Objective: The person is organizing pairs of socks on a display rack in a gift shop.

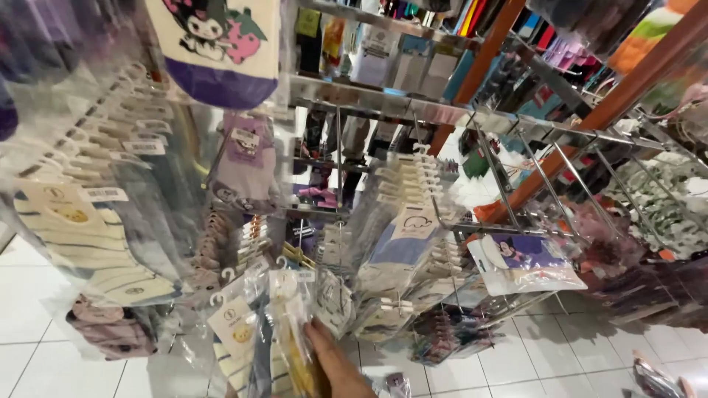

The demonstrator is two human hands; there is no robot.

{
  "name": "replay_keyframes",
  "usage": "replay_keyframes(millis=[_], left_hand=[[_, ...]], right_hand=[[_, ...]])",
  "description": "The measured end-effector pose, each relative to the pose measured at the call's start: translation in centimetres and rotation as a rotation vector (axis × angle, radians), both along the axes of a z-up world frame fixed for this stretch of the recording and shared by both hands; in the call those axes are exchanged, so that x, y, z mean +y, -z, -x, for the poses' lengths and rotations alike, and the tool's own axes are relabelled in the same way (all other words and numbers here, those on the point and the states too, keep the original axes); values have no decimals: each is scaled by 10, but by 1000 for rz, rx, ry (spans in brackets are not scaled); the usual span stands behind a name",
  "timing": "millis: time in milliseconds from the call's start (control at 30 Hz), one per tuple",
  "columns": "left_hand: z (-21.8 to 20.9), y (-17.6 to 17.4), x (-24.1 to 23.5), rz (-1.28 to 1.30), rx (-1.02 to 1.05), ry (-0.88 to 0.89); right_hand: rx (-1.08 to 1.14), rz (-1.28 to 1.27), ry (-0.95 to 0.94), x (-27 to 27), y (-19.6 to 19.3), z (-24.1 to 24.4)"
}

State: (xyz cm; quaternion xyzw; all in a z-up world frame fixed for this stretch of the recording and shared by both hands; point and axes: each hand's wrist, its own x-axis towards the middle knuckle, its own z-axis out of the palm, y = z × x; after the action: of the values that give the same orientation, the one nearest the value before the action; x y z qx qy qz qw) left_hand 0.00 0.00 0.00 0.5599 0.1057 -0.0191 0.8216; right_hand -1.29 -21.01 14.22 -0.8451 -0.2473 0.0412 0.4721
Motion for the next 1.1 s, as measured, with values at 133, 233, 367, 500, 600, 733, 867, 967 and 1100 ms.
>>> replay_keyframes(millis=[133,233,367,500,600,733,867,967,1100], left_hand=[[21,-10,5,31,114,-43],[48,-83,8,110,160,-39],[60,-135,4,341,139,-4],[68,-119,14,404,200,3],[74,-77,30,331,213,-9],[77,-30,54,322,112,38],[60,-35,52,158,-71,240],[60,-54,38,-88,-143,395],[67,-74,16,-323,-219,520]], right_hand=[[436,-184,224,-19,-6,8],[449,-548,339,-25,-57,26],[425,-884,166,-38,-102,26],[534,-898,394,-56,-110,28],[395,-1071,305,-78,-97,32],[396,-1190,427,-81,-114,62],[360,-832,275,-73,-144,70],[90,-752,931,-140,-78,65],[-133,-1083,479,-139,-149,41]])
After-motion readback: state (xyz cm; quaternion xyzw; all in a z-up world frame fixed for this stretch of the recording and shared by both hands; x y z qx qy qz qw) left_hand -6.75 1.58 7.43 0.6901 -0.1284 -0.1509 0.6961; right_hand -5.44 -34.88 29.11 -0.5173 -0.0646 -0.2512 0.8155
